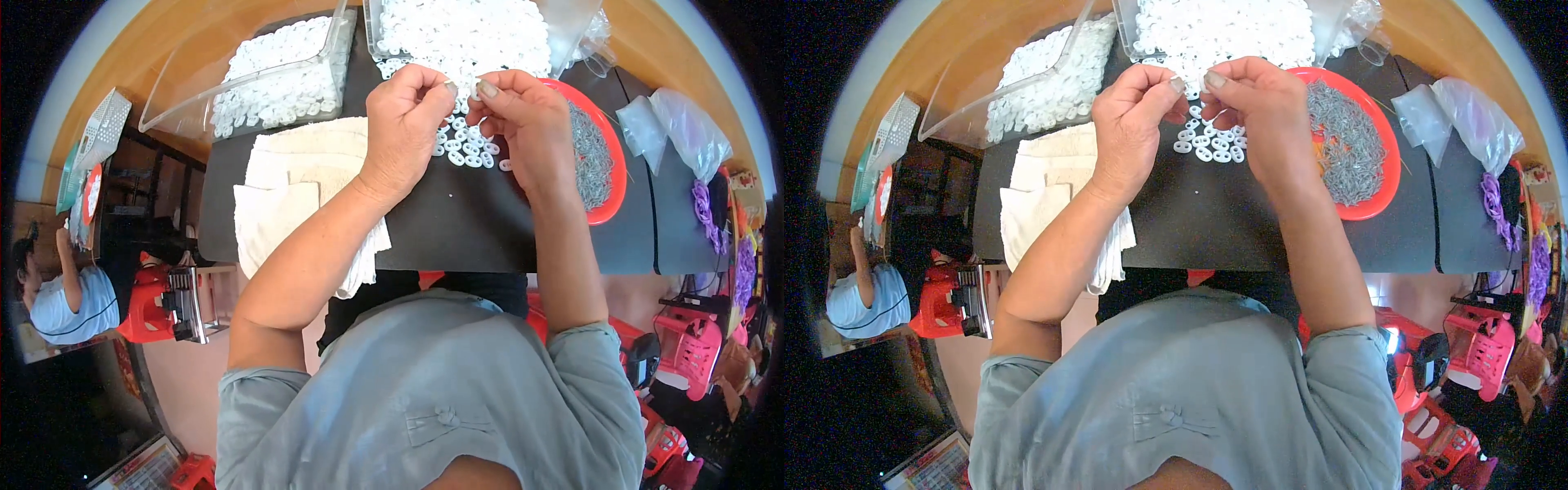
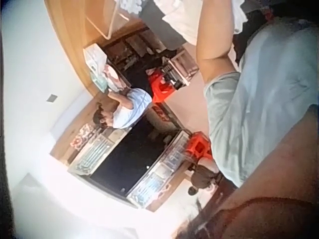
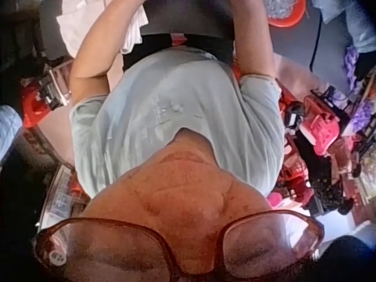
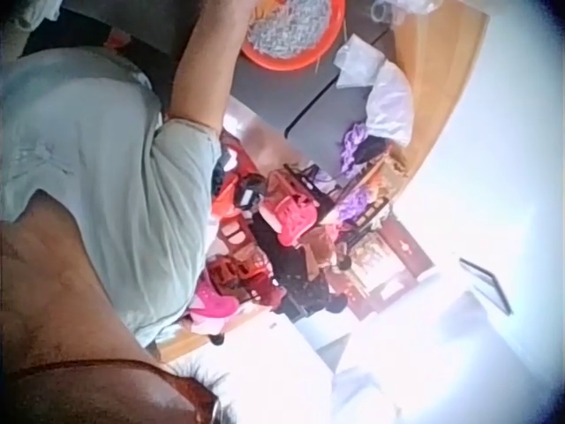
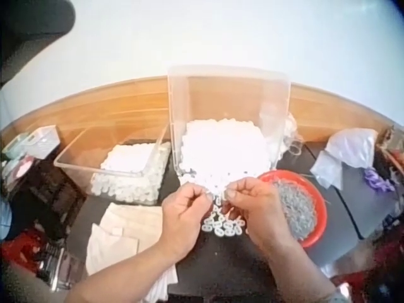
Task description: Assembling small metal components into white plastic parts manually.
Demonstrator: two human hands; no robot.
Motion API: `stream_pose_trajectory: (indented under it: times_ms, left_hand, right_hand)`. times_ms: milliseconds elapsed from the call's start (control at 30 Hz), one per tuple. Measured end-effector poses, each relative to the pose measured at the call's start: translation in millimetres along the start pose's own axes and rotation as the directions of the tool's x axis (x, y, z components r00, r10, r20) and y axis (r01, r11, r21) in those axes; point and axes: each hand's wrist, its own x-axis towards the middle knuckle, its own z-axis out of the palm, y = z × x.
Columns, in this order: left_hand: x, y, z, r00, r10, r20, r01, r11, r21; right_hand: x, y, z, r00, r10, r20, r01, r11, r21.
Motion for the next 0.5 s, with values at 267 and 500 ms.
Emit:
stream_pose_trajectory:
  times_ms: [267,500]
  left_hand:
    - [1.0,-5.9,-1.4,0.999,0.048,0.02,-0.05,0.994,0.098]
    - [1.2,-1.4,-2.6,0.999,0.018,0.04,-0.022,0.996,0.087]
  right_hand:
    - [-0.9,0.4,0.9,0.999,-0.034,0.012,0.034,0.999,-0.018]
    - [-2.3,1.3,6.6,0.999,-0.045,0.026,0.048,0.992,-0.119]
